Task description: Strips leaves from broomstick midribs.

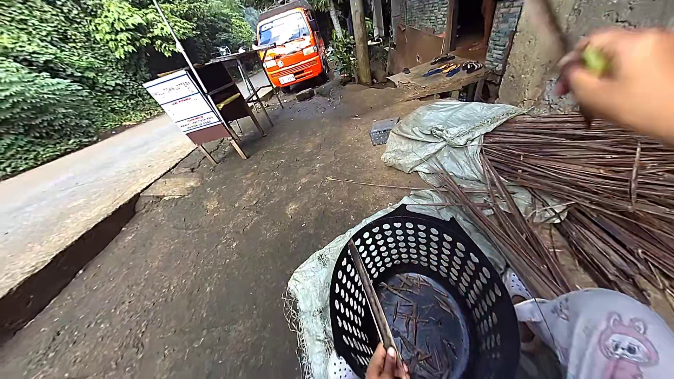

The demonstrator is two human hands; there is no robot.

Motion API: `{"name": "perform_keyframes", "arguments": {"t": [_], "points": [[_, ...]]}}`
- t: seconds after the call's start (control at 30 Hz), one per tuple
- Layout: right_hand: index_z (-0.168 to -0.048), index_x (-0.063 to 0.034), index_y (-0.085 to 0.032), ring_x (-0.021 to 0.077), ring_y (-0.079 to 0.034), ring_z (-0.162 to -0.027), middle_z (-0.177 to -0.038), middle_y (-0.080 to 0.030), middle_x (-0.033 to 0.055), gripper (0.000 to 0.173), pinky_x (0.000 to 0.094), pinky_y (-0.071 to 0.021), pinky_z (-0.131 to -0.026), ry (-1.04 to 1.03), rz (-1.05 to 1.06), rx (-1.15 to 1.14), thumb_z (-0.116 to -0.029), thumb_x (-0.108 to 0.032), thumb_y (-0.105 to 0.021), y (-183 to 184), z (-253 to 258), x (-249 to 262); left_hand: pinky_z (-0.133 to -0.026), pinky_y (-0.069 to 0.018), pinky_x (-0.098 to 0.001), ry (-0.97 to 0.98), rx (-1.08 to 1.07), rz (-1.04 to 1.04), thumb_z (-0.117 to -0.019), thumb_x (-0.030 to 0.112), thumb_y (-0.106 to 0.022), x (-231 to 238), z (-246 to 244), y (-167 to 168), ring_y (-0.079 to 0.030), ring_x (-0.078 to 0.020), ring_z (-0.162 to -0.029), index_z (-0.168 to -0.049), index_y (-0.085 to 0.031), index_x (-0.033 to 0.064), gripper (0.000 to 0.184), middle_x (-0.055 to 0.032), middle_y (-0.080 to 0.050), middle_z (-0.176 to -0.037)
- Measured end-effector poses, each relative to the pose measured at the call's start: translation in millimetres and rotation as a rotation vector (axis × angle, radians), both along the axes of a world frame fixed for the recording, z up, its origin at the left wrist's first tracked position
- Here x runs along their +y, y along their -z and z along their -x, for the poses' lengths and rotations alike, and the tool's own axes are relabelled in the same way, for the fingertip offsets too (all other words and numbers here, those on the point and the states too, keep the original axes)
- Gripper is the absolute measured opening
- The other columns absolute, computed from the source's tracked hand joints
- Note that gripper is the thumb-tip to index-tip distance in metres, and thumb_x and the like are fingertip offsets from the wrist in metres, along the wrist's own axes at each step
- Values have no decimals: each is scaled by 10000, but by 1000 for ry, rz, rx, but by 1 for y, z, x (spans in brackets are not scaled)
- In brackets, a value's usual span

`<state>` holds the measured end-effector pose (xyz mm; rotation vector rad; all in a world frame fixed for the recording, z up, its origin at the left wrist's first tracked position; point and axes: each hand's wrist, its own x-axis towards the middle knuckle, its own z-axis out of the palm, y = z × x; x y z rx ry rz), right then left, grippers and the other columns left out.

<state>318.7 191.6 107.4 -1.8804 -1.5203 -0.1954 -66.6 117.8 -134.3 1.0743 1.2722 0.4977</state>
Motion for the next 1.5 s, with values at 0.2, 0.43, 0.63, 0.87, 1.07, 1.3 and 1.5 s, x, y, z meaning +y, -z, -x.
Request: {"name": "perform_keyframes", "arguments": {"t": [0.2,0.43,0.63,0.87,1.07,1.3,1.5], "points": [[-1507,34,-446,598,-558,-1155,-1391,-462,429,524,679,-440,-963,-211,704,443,-1024,-118,-582,216,145,-40,-687,-493,-157,-47,-163,67,-1089,-9,-273,0,-9,-16,-567,14,-659,-1050,-481,-5,212,51,-554,-732],[-1424,82,-513,356,-591,-1129,-1342,-552,311,416,454,-464,-987,-554,627,800,-1065,-105,-417,240,176,-69,-672,-527,-146,-93,-393,196,-1085,-11,-205,-1,-16,-14,-583,15,-630,-977,-449,79,281,75,-554,-717],[-1152,118,-608,-38,-405,-631,-808,-534,-9,254,150,-335,-585,-698,533,1096,-1020,-52,-474,240,197,-73,-700,-535,-149,-97,-490,152,-1073,-5,-197,-4,-17,-12,-600,13,-643,-1096,-468,75,284,98,-577,-730],[-1116,105,-617,-15,-424,-657,-813,-530,4,218,168,-350,-605,-564,436,1075,-976,-49,-551,245,194,-73,-644,-574,-172,-473,-415,-19,-1065,-63,-292,7,-24,-18,-629,-9,-605,-1066,-440,44,182,59,-589,-733],[-1166,147,-634,259,-598,-850,-966,-659,240,346,406,-481,-797,-716,549,852,-925,-99,-668,252,192,-85,-444,-435,-84,-1202,-698,-607,-1110,115,-147,34,-7,-21,-478,72,-426,-1044,-359,144,224,157,-521,-602],[-1068,142,-681,437,-657,-793,-850,-672,305,262,598,-481,-760,-890,715,605,-1012,-81,-555,248,202,-94,-415,-401,-74,-1271,-773,-548,-1130,218,-92,31,0,-27,-449,79,-391,-983,-402,143,351,165,-481,-537],[-916,68,-746,419,-724,-715,-805,-722,230,156,589,-548,-603,-644,163,316,-764,67,-709,243,205,-95,-649,-556,-137,-1036,-654,-398,-1089,53,-137,19,-11,-22,-620,29,-587,-953,-452,128,351,143,-572,-634]]}}
